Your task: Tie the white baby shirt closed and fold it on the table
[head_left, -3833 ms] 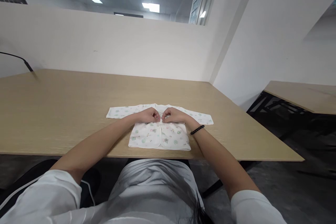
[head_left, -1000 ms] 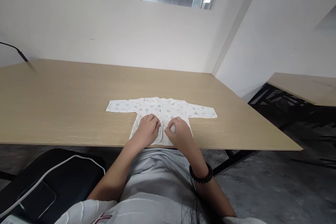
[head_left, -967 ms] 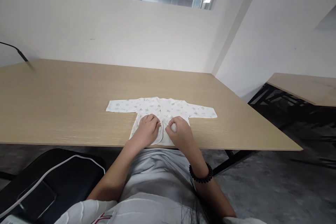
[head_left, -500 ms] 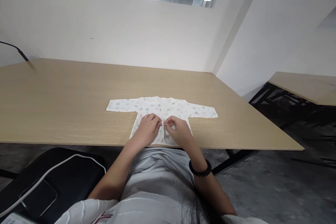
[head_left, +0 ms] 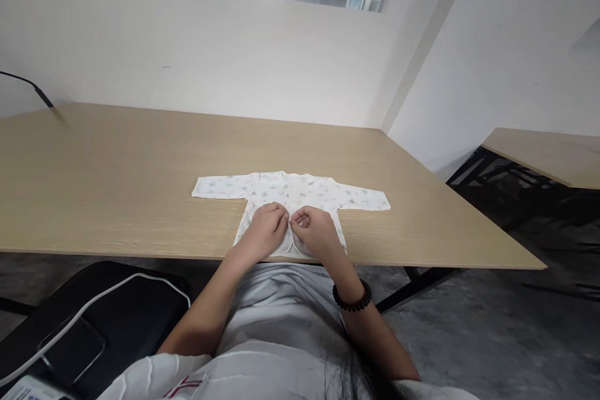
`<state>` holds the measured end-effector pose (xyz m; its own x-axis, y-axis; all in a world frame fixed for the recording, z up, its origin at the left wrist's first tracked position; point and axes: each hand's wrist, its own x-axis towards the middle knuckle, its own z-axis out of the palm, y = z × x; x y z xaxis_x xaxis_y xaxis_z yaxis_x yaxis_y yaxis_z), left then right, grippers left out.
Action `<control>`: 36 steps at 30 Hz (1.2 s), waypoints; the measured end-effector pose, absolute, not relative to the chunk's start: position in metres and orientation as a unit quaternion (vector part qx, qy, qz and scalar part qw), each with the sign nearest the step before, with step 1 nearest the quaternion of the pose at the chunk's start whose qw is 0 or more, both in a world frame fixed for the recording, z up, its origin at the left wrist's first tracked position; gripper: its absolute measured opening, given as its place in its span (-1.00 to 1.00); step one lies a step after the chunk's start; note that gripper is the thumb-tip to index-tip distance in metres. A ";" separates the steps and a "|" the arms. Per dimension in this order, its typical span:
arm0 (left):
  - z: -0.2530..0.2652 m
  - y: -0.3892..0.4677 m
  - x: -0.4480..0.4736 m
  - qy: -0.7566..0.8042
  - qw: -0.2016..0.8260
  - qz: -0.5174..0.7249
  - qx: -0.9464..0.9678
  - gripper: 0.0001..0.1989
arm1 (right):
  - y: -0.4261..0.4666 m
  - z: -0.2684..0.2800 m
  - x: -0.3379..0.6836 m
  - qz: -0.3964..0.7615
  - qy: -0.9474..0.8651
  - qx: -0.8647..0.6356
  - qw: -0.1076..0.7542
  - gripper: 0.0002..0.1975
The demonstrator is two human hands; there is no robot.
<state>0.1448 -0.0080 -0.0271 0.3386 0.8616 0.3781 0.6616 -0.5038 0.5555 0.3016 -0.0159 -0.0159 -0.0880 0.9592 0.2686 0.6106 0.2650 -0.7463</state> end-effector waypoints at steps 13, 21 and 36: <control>-0.021 -0.011 0.144 0.469 0.186 0.346 0.791 -0.69 | -0.015 -0.014 0.303 0.283 -0.691 -0.564 0.354 -0.92; -0.027 -0.010 0.147 0.470 0.161 0.348 0.795 -0.75 | -0.005 -0.024 0.313 0.396 -0.665 -0.507 0.378 -0.89; -0.008 -0.050 0.111 0.466 0.096 0.113 0.872 -0.51 | -0.029 -0.009 0.363 0.182 -0.839 -0.432 0.276 -0.65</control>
